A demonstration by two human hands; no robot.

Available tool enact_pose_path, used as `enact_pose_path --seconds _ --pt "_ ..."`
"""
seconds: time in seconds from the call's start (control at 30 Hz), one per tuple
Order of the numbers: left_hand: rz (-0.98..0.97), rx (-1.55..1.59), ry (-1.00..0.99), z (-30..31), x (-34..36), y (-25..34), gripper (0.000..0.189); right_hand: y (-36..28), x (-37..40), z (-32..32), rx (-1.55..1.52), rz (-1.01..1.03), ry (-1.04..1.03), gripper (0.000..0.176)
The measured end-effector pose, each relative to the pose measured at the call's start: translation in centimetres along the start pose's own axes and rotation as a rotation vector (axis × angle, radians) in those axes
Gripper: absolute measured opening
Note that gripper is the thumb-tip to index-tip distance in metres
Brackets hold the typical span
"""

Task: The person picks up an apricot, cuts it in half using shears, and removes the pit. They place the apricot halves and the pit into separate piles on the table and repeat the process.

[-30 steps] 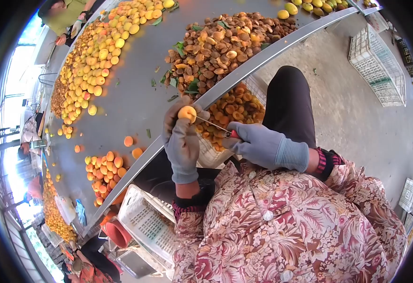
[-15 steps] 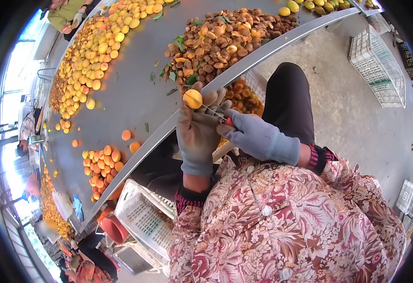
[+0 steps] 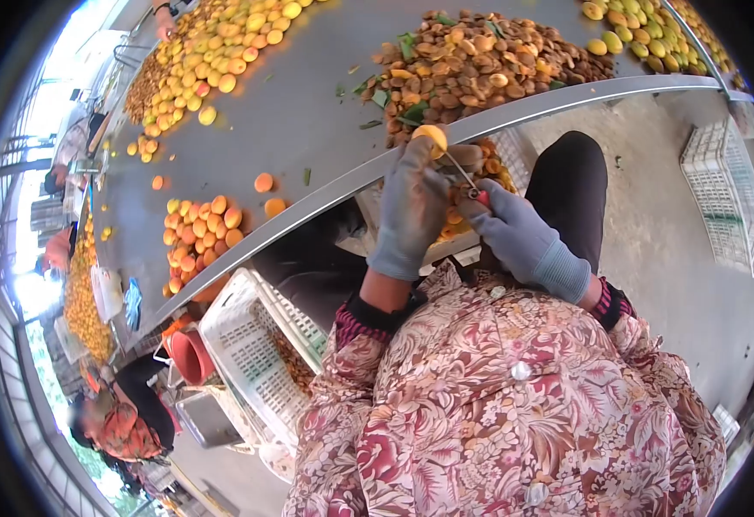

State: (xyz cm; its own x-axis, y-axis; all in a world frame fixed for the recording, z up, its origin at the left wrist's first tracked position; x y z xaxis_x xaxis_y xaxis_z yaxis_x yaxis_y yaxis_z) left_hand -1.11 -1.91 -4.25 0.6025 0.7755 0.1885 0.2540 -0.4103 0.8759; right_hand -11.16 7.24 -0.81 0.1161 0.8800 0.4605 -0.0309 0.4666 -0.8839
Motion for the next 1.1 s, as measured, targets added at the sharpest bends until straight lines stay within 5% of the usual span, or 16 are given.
enact_pose_path --seconds 0.2,0.27,0.43,0.67,0.93,0.97,1.0,1.03,1.1 --pt "0.133 0.362 -0.194 -0.7 -0.2 -1.0 0.054 2.7 -1.3 -0.5 0.114 0.25 0.137 0.03" --pt "0.097 0.094 -0.157 -0.3 0.0 -0.2 0.055 1.6 -0.7 -0.2 0.124 0.141 0.115 0.031" --pt "0.068 0.07 -0.168 -0.3 0.1 0.1 0.058 -0.7 0.0 0.3 0.096 -0.027 0.008 0.035" --pt "0.147 0.331 -0.26 -1.5 -0.1 -0.8 0.06 1.2 -0.6 0.3 0.221 0.16 0.114 0.039" --pt "0.078 0.107 -0.212 -1.0 -0.2 0.1 0.057 0.2 -0.4 0.7 0.154 0.065 0.027 0.035" --pt "0.061 0.027 -0.192 0.9 -0.3 -1.6 0.044 0.7 -0.3 0.6 0.148 0.087 0.036 0.035" --pt "-0.165 -0.238 -0.266 -1.1 0.0 -0.1 0.038 1.3 -0.3 0.5 0.146 0.133 0.05 0.034" --pt "0.129 0.08 -0.221 2.9 -0.5 -3.5 0.037 1.1 -0.4 0.6 0.146 0.197 0.066 0.034" --pt "-0.109 -0.118 -0.281 -1.0 -0.1 -0.6 0.045 1.0 -0.3 0.8 0.158 0.192 0.068 0.033"
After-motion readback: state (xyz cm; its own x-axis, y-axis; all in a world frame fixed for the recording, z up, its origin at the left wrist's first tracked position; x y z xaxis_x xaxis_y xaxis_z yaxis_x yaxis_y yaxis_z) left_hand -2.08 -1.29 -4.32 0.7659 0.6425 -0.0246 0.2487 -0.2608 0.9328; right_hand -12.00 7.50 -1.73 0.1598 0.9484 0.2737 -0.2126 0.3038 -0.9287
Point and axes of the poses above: each hand's wrist, its own x-axis away from the middle knuckle, its own z-axis out of the back of the hand, y = z × x, the point moved 3 cm from there along -x, towards the middle knuckle, and after that the axes turned 15 degrees about -x, right-handed, at the moved point
